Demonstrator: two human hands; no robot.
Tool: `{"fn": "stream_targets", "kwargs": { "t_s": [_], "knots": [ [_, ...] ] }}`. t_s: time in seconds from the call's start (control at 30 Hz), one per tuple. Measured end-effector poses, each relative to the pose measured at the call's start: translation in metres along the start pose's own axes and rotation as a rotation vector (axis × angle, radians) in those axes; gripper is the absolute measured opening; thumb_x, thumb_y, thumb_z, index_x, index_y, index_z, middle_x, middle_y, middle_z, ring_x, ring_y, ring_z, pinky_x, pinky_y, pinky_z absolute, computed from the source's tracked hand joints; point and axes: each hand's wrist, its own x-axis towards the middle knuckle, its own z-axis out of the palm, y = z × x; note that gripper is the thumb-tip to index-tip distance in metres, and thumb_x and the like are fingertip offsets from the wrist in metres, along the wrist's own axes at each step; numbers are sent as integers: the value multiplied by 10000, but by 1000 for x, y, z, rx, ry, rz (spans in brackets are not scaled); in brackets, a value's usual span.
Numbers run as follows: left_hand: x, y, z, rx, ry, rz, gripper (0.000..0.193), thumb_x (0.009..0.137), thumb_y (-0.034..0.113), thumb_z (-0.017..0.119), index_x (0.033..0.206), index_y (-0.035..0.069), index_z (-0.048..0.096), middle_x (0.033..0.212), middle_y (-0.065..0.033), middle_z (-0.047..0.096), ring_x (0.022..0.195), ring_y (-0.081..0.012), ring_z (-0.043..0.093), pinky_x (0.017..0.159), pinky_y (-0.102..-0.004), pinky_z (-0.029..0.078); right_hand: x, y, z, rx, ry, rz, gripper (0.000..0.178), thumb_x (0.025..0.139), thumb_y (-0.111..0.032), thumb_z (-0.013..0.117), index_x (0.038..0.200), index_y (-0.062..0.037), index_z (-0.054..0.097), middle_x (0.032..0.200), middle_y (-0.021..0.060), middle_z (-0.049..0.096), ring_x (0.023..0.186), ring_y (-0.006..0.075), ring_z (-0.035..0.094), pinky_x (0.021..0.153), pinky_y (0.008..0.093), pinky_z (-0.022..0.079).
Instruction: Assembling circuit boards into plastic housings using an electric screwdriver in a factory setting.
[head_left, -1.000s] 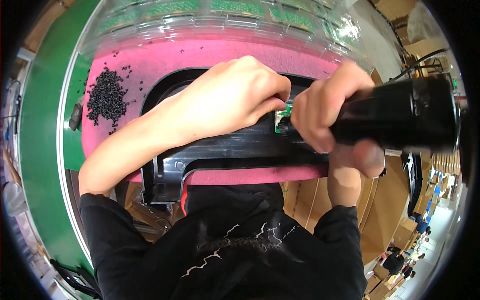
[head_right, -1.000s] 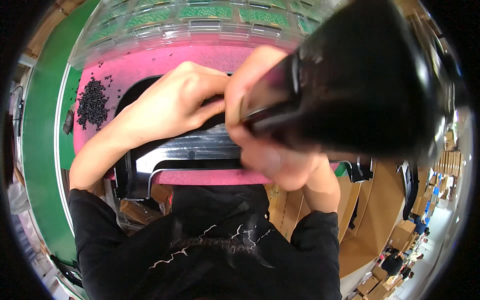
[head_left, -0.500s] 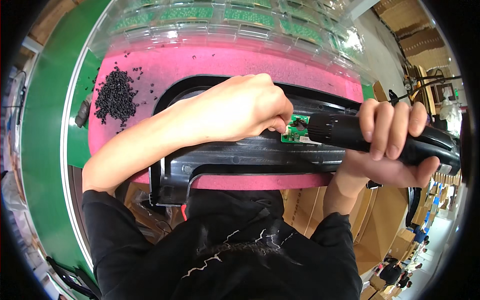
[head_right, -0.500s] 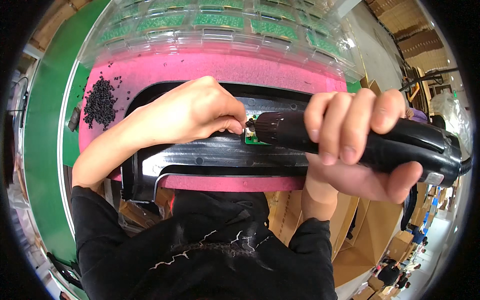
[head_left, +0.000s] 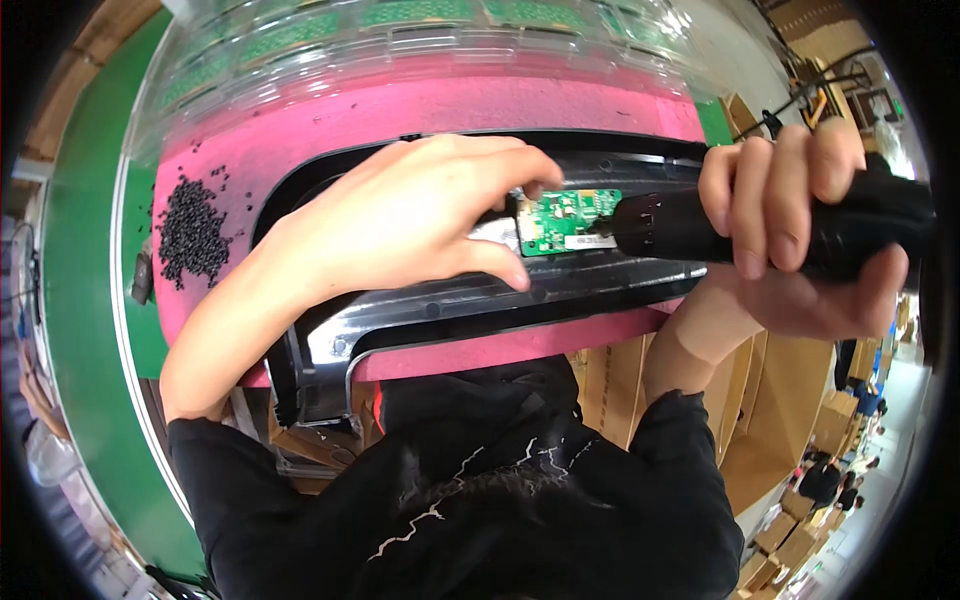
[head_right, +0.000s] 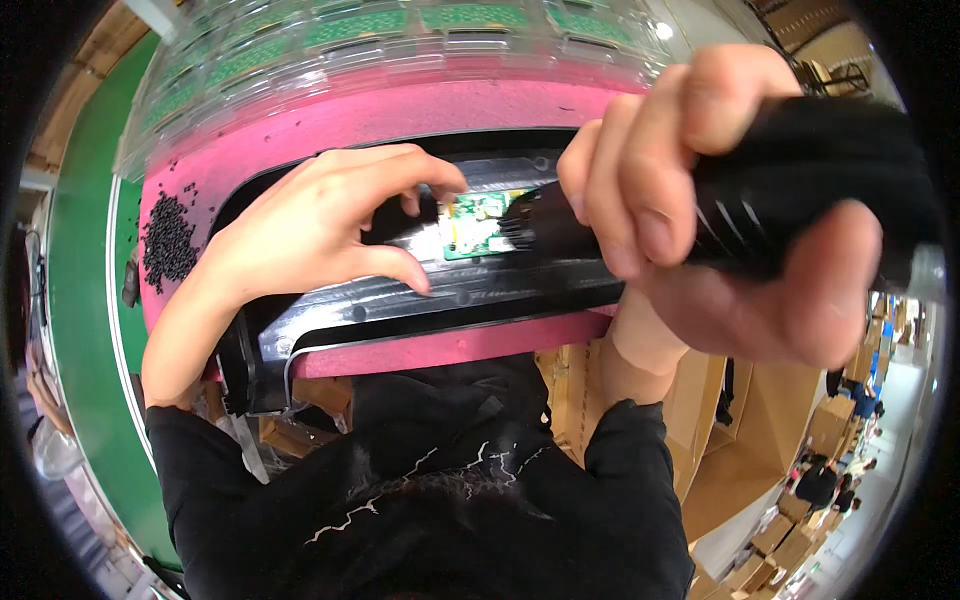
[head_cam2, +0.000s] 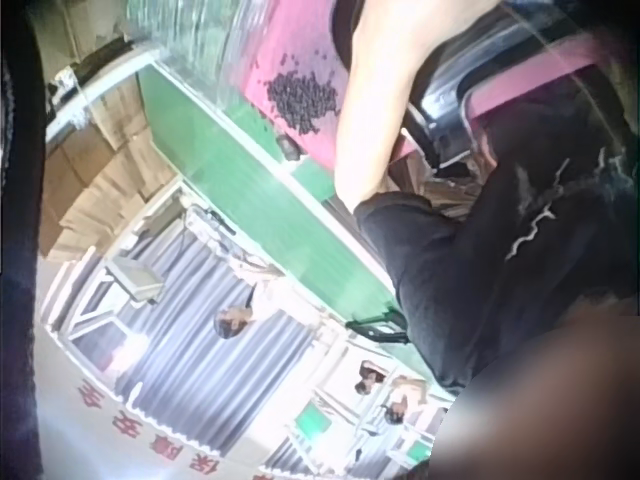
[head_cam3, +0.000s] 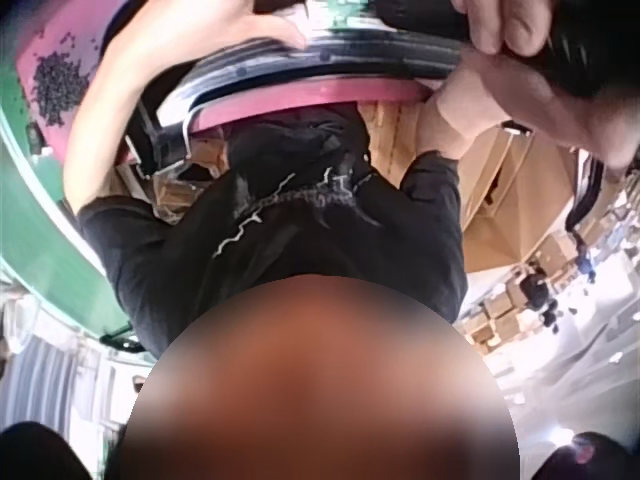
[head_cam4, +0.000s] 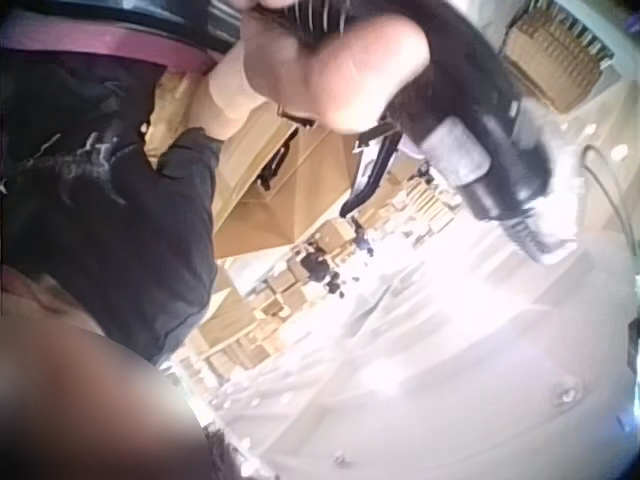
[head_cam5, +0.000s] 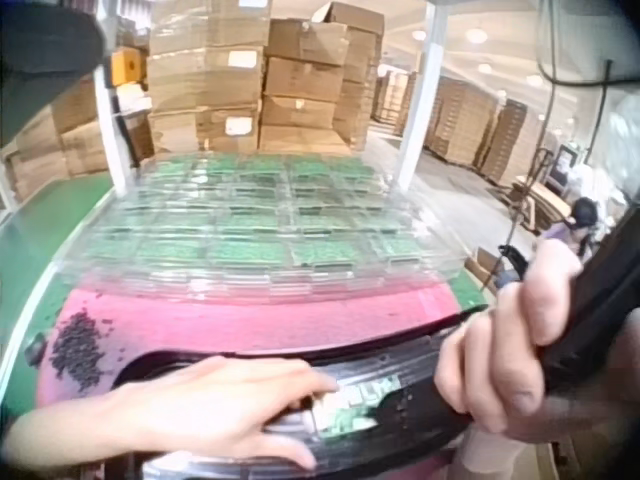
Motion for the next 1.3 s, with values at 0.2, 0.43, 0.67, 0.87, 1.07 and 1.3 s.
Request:
{"fn": "stream_targets", "kwargs": {
  "t_s": [0.2, 0.43, 0.67, 0.87, 1.07, 1.3],
  "knots": [
    [-1, -12, 7, 295, -4, 59, 537, 725, 216, 788, 1193, 50, 586, 1207, -83, 602, 1115, -314, 595, 895, -413, 529, -24, 1, -7, -170, 257, 87, 472, 863, -476, 567, 966, -22, 490, 624, -7, 492, 452, 88, 419, 512, 267, 353],
    [-2, -8, 6, 304, -1, 52, 519, 720, 182, 786, 1181, 44, 591, 1188, -82, 602, 1105, -312, 593, 882, -410, 534, -26, 9, -12, -268, 296, 135, 463, 843, -462, 598, 949, -23, 497, 601, 7, 486, 435, 88, 388, 486, 269, 335],
    [-1, -7, 6, 306, 3, 49, 501, 718, 139, 784, 1170, 41, 591, 1177, -89, 600, 1102, -315, 593, 876, -411, 534, -26, 19, -11, -253, 258, 62, 451, 855, -462, 576, 941, -27, 491, 587, -4, 459, 406, 73, 337, 446, 250, 297],
    [-1, -5, 6, 314, -9, 33, 464, 754, 141, 758, 1174, 41, 588, 1188, -95, 596, 1119, -315, 585, 889, -413, 527, -27, 23, -6, -365, 244, 43, 497, 886, -510, 579, 987, -29, 501, 597, -11, 461, 415, 71, 363, 441, 241, 312],
    [-3, -5, 6, 317, -42, 16, 420, 819, 190, 722, 1187, 45, 579, 1205, -104, 591, 1160, -320, 565, 941, -417, 506, -28, 16, -21, -75, 366, 102, 500, 925, -519, 554, 1008, -26, 552, 632, -40, 460, 490, 80, 393, 572, 257, 350],
    [5, 10, 2, 370, 126, 75, 268, 842, 154, 712, 1074, 50, 628, 986, -99, 643, 878, -276, 665, 734, -376, 544, -12, 9, -79, 439, 981, 284, 214, 919, -124, 618, 1006, 4, 471, 991, 167, 549, 949, 296, 560, 923, 488, 475]
  ]
}}
